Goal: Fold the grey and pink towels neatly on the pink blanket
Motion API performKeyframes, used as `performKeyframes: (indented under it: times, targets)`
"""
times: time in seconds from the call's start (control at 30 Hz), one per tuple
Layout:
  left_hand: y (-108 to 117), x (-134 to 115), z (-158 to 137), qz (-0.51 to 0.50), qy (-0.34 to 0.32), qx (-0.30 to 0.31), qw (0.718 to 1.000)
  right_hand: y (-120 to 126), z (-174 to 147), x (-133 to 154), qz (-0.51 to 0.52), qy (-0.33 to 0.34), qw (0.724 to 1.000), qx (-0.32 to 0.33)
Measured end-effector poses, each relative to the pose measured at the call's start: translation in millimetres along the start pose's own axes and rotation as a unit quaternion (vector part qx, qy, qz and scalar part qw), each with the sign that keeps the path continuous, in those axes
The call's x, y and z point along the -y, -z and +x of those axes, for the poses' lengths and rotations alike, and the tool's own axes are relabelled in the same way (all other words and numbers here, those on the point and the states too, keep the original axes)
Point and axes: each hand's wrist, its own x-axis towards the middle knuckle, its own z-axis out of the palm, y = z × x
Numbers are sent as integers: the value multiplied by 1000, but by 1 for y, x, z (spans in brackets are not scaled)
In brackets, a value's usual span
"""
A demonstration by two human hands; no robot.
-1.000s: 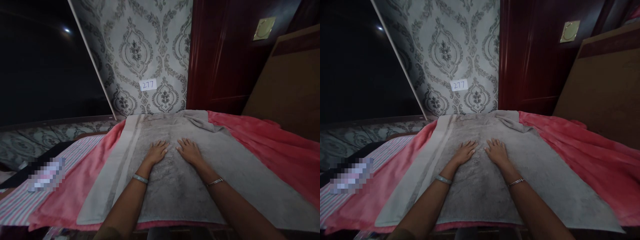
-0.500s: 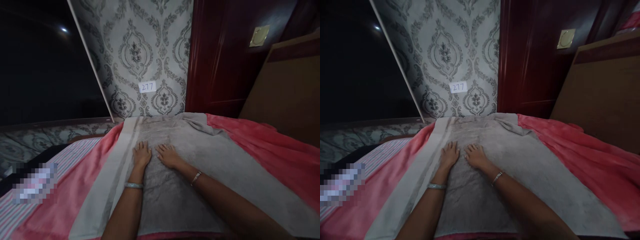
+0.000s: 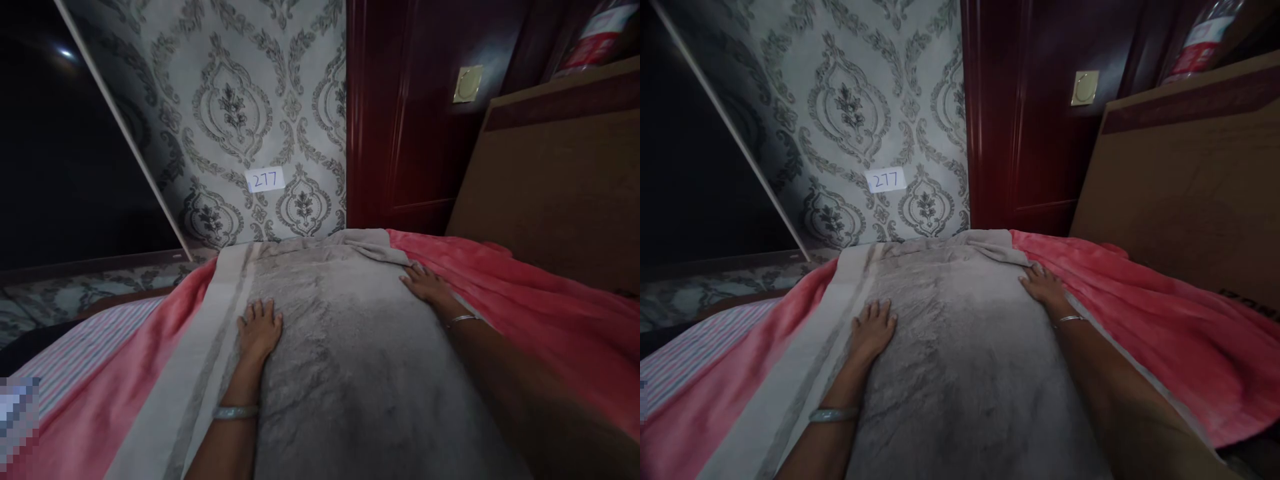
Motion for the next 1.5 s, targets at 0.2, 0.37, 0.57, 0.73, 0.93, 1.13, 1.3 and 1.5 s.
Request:
performKeyframes:
  times: [0.2, 0.37, 0.57, 0.73, 0.93, 1.13, 1.3, 1.5]
  targets:
    - [-1, 0, 2, -9, 2, 2, 1000, 3, -8, -21, -4, -46, 998, 40]
    - [3, -2, -5, -31, -10, -13, 999, -5, -56, 45, 8, 61, 998, 6]
    - [2, -4, -12, -71, -191, 7, 979, -30, -118, 92, -13, 157, 987, -22]
    - [-1, -6, -13, -41, -191, 31, 980, -19, -127, 86, -18, 154, 988, -9]
    - [2, 24, -32, -48, -207, 69, 975, -17, -141, 72, -29, 143, 989, 12]
    - [9, 57, -66, -46, -208, 81, 974, -23, -156, 49, -38, 131, 990, 25]
    - [14, 88, -86, -10, -141, 30, 989, -30, -165, 24, -33, 133, 990, 11]
    - [11, 127, -97, 7, 19, -21, 1000, -34, -167, -6, -20, 135, 991, -5]
